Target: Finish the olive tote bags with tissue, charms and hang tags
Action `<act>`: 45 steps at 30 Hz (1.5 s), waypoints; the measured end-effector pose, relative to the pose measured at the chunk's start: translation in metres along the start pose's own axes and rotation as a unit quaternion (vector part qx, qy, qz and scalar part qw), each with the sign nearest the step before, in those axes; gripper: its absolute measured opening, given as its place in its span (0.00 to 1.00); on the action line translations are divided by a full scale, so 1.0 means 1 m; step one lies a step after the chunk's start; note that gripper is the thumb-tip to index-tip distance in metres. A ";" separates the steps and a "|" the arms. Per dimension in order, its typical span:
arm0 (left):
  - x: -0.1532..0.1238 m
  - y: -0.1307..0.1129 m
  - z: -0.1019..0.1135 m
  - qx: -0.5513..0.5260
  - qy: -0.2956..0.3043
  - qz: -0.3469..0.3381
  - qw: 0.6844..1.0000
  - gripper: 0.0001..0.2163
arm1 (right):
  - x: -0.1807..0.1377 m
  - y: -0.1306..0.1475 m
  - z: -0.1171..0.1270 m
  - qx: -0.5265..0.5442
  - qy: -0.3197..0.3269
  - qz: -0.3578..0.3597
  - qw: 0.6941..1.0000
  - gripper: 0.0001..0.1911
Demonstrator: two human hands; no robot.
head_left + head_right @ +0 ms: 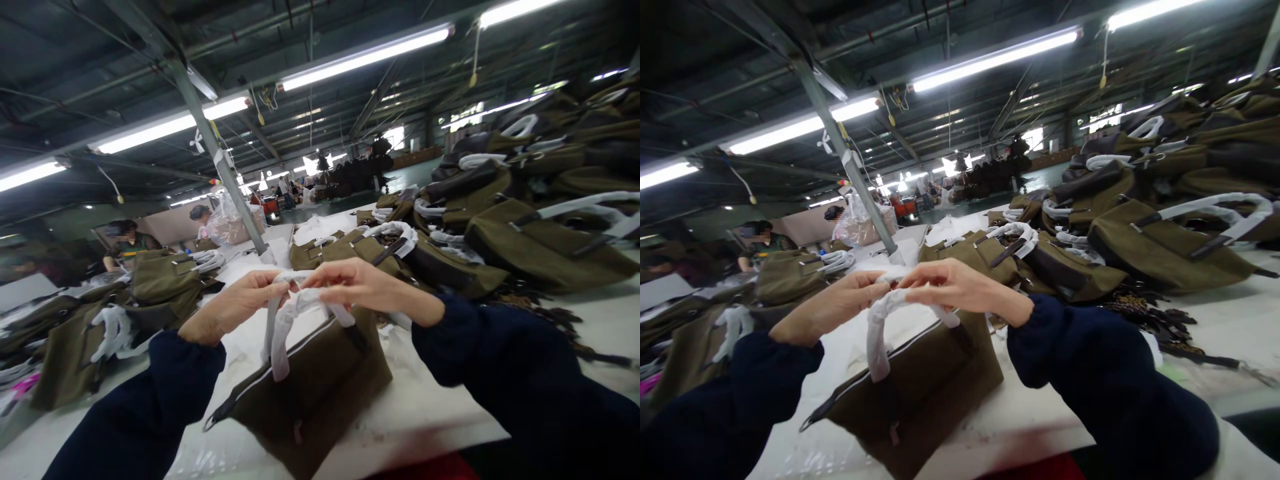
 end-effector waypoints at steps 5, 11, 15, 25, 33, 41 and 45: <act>0.002 -0.007 -0.009 0.027 0.035 0.002 0.999 0.08 | 0.017 -0.041 0.004 0.085 0.048 -0.099 0.990 0.21; 0.009 -0.001 -0.012 0.214 -0.056 -0.052 0.974 0.02 | 0.020 -0.057 -0.001 -0.086 0.063 -0.055 0.993 0.12; 0.003 -0.002 -0.020 0.417 -0.271 -0.164 0.852 0.06 | 0.015 -0.045 0.000 -0.417 -0.092 0.006 0.904 0.06; 0.001 0.001 -0.013 0.044 -0.238 -0.135 0.961 0.14 | 0.010 -0.050 0.014 -0.140 -0.160 -0.030 0.977 0.15; -0.015 -0.007 -0.029 0.165 -0.285 -0.226 0.917 0.07 | -0.011 -0.019 0.012 -0.127 -0.176 0.059 0.974 0.15; -0.018 -0.012 -0.022 0.370 -0.353 -0.245 0.824 0.04 | -0.006 -0.025 0.003 -0.220 -0.163 0.035 0.961 0.12; -0.019 -0.016 -0.024 0.365 -0.314 -0.221 0.848 0.05 | -0.002 -0.026 0.001 -0.190 -0.121 0.023 0.974 0.06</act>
Point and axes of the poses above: each hand's wrist, its own x-axis towards the middle knuckle, its own z-axis out of the back of the hand, y = z × x, the point moved 4 cm from there along x, towards the middle knuckle, and after that the axes turned 9 degrees about -y, right-handed, at the moved point
